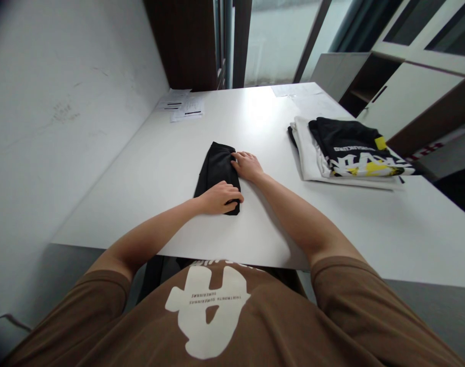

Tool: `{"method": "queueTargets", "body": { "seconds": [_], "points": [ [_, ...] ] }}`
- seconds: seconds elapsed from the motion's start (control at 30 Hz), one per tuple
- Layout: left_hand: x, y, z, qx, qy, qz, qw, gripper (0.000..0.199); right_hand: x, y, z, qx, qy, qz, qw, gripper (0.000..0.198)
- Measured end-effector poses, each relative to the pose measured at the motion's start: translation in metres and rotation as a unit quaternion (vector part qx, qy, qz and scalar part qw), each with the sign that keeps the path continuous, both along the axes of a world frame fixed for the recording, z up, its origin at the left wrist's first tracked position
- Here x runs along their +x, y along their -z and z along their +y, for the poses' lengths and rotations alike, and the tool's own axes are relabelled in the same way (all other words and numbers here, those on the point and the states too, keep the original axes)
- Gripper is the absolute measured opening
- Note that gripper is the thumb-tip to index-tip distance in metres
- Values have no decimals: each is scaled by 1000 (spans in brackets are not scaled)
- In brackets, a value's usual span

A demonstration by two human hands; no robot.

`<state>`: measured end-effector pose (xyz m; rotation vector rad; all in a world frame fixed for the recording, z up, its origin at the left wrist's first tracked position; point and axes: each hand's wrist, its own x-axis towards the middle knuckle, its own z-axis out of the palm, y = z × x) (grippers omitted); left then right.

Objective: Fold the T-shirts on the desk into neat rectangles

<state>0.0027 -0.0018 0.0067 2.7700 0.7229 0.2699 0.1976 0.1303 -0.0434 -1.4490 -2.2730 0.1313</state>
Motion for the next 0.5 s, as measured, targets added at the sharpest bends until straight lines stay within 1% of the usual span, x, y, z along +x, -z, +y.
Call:
{"method": "queueTargets", "body": {
  "seconds": [0.5],
  "points": [
    [-2,1,0,16,2,-3,1000,22,1,0,1,-1,-4,-5,1000,50]
  ]
}}
